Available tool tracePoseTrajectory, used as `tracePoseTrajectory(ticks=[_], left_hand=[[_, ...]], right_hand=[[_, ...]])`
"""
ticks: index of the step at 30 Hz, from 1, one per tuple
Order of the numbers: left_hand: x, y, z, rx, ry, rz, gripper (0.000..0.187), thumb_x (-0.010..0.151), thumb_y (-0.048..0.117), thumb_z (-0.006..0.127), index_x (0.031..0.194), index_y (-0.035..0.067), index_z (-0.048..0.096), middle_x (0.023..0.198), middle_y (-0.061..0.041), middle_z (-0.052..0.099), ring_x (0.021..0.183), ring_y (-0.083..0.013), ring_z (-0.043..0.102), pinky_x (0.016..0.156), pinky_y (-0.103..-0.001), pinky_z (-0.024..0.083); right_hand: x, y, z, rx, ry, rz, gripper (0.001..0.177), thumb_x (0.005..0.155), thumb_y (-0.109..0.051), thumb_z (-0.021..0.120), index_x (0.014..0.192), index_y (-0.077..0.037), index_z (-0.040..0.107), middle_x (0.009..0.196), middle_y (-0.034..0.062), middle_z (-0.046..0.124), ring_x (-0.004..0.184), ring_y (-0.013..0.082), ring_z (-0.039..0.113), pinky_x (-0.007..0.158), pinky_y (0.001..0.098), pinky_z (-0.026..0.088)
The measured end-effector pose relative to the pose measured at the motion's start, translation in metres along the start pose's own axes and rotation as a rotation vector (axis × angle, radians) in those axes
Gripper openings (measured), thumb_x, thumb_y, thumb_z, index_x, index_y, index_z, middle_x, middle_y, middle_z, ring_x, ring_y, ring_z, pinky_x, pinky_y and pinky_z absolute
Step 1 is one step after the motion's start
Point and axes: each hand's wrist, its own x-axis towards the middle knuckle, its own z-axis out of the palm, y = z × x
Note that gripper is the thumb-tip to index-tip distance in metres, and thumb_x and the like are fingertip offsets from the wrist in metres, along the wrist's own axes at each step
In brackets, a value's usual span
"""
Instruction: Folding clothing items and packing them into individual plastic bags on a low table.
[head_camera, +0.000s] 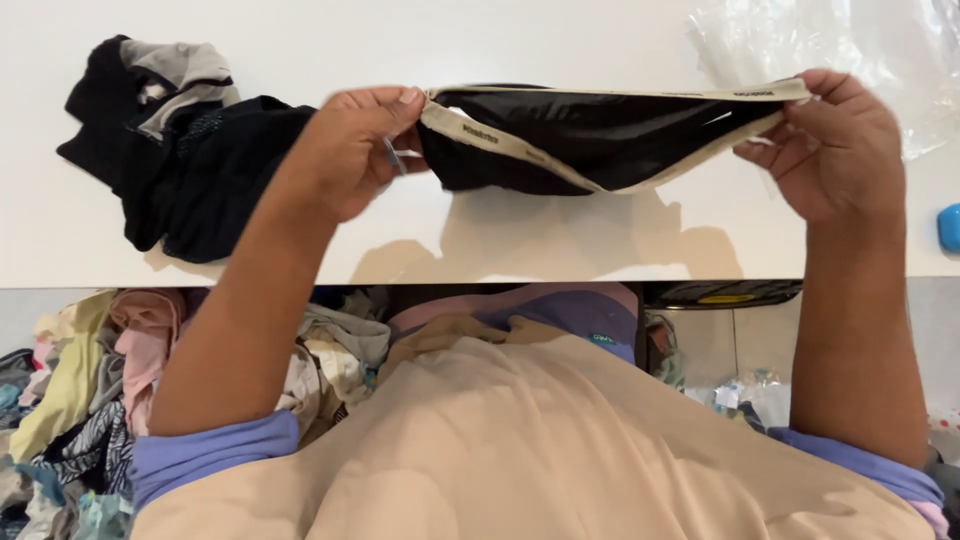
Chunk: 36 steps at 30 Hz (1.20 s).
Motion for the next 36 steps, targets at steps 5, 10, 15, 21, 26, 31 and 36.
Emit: tracePoseTrajectory(ticks=[5, 10, 15, 21, 26, 31, 36], left_hand=[[-0.011, 0.005, -0.001, -0.522, 0.117, -0.065, 0.031, 0.097, 0.030, 0.053, 0.084, 0.004, 0.065, 0.083, -0.006, 0.064, 0.074, -0.0163, 0.061, 0.078, -0.035, 0.055], [-0.016, 0.047, 0.014, 0.079, -0.046, 0.114, 0.049, 0.083, 0.051, 0.056, 0.098, 0.005, 0.063, 0.096, -0.005, 0.060, 0.089, -0.0143, 0.055, 0.084, -0.026, 0.043], [0.051, 0.029, -0.013, 0.811, 0.240, 0.353, 0.019, 0.094, 0.020, 0.067, 0.090, 0.003, 0.061, 0.074, -0.005, 0.058, 0.058, -0.0111, 0.050, 0.054, -0.023, 0.047], [0.060, 0.052, -0.003, 1.087, 0.512, 0.710, 0.012, 0.091, 0.011, 0.067, 0.085, 0.002, 0.061, 0.067, -0.004, 0.061, 0.050, -0.0167, 0.050, 0.048, -0.032, 0.045], [0.035, 0.015, 0.002, 1.151, 0.344, 0.636, 0.020, 0.085, 0.006, 0.067, 0.099, 0.006, 0.054, 0.082, -0.006, 0.059, 0.072, -0.0224, 0.057, 0.071, -0.037, 0.045], [0.013, -0.079, -0.028, 1.379, 0.258, 0.433, 0.014, 0.081, 0.019, 0.074, 0.094, 0.015, 0.071, 0.088, -0.005, 0.067, 0.086, -0.0255, 0.060, 0.080, -0.039, 0.047], [-0.019, -0.090, -0.020, 1.413, 0.221, 0.353, 0.018, 0.084, 0.020, 0.073, 0.102, 0.017, 0.071, 0.083, -0.004, 0.067, 0.085, -0.0244, 0.067, 0.083, -0.038, 0.049]], right_hand=[[-0.016, -0.014, 0.019, 0.232, -0.026, 0.074, 0.019, 0.100, 0.002, 0.047, 0.112, -0.006, 0.059, 0.082, 0.0098, 0.067, 0.055, 0.0141, 0.062, 0.050, 0.0205, 0.053], [-0.017, -0.039, 0.027, 0.037, -0.027, -0.106, 0.019, 0.103, 0.000, 0.046, 0.115, -0.008, 0.058, 0.087, 0.0062, 0.065, 0.060, 0.0090, 0.059, 0.055, 0.0184, 0.051], [0.049, -0.010, 0.010, -0.521, 0.017, -0.380, 0.014, 0.108, 0.012, 0.054, 0.118, 0.002, 0.056, 0.097, 0.0114, 0.058, 0.070, 0.0140, 0.059, 0.061, 0.0220, 0.053], [0.051, -0.038, 0.005, -0.932, -0.038, -0.840, 0.017, 0.120, 0.035, 0.060, 0.128, 0.020, 0.059, 0.107, 0.0264, 0.061, 0.082, 0.0250, 0.056, 0.073, 0.0341, 0.055], [0.039, 0.026, -0.016, -1.205, 0.075, -0.610, 0.012, 0.106, 0.014, 0.074, 0.115, 0.006, 0.073, 0.093, 0.0157, 0.070, 0.060, 0.0145, 0.057, 0.049, 0.0238, 0.043], [-0.014, 0.084, -0.007, -1.323, 0.044, -0.233, 0.013, 0.094, -0.003, 0.068, 0.105, -0.005, 0.074, 0.091, 0.0122, 0.071, 0.072, 0.0249, 0.065, 0.065, 0.0349, 0.053], [-0.045, 0.081, 0.001, -1.434, 0.062, -0.194, 0.014, 0.095, -0.004, 0.069, 0.107, -0.007, 0.076, 0.096, 0.0153, 0.069, 0.075, 0.0295, 0.070, 0.069, 0.0391, 0.058]])
